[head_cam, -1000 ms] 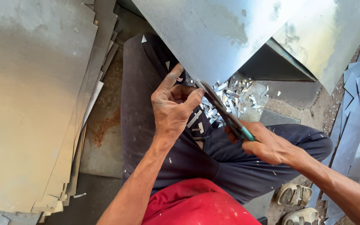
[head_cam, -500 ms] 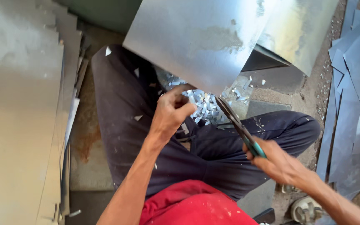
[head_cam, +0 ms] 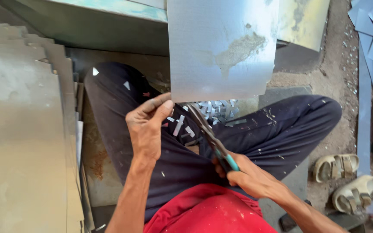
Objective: The person cuts a metal sheet using shears while sitting on the floor, producing several small triangular metal scraps.
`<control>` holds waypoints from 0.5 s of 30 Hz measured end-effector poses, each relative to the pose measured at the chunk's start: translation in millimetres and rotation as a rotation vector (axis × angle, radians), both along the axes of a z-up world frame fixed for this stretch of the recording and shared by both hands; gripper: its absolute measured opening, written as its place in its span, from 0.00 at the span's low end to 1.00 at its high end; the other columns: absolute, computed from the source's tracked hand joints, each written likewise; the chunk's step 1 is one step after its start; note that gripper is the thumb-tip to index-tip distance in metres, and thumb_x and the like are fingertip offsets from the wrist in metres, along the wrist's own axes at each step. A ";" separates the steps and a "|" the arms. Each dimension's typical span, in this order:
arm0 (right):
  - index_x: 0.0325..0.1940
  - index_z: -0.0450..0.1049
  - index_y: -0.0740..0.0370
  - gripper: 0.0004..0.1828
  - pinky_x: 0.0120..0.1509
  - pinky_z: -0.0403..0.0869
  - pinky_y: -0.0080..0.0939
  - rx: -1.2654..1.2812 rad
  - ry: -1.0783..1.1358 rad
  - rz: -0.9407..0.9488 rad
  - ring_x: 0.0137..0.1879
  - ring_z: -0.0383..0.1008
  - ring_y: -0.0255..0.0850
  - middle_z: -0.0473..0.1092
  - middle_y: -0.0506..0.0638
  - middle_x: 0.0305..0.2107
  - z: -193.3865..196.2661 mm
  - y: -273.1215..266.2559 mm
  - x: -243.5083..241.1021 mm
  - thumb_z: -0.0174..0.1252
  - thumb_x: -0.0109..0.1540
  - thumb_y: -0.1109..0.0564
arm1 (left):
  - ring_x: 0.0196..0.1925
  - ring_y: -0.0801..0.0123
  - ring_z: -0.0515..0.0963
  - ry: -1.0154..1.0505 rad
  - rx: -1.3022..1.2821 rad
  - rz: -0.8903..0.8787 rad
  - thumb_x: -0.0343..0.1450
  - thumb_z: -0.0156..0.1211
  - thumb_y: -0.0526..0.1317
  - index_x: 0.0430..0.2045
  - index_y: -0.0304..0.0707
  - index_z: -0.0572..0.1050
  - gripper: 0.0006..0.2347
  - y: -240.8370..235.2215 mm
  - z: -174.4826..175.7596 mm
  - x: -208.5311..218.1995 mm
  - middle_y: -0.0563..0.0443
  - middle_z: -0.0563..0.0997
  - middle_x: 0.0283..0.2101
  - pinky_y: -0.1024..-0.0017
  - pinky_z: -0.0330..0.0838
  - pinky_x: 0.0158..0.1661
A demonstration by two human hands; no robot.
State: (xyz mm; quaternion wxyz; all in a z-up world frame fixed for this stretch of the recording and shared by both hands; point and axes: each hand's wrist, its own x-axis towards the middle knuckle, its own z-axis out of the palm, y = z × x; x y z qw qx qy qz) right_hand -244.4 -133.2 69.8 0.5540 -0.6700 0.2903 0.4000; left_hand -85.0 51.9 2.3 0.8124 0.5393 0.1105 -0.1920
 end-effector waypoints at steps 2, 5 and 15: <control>0.49 0.68 0.65 0.26 0.38 0.71 0.39 -0.009 -0.026 0.030 0.36 0.68 0.39 0.69 0.50 0.32 -1.0 5.8 9.8 0.48 0.46 0.62 | 0.31 0.78 0.80 0.034 -0.062 -0.004 0.68 0.67 0.28 0.40 0.27 0.82 0.08 -5.0 -4.9 -10.5 0.50 0.83 0.31 0.80 0.75 0.35; 0.48 0.68 0.64 0.25 0.38 0.72 0.39 -0.045 -0.061 0.083 0.34 0.68 0.39 0.69 0.50 0.31 1.2 12.7 19.9 0.48 0.46 0.61 | 0.31 0.77 0.80 0.013 -0.090 0.025 0.67 0.67 0.27 0.42 0.25 0.75 0.11 -4.8 -7.7 -13.0 0.48 0.83 0.32 0.80 0.76 0.36; 0.28 0.71 0.64 0.08 0.32 0.68 0.45 -0.322 -0.250 0.136 0.23 0.64 0.43 0.65 0.54 0.15 -31.0 5.3 5.0 0.52 0.48 0.58 | 0.29 0.82 0.75 -0.201 0.191 -0.126 0.66 0.65 0.32 0.35 0.36 0.71 0.09 3.8 -4.1 15.4 0.57 0.78 0.29 0.82 0.69 0.30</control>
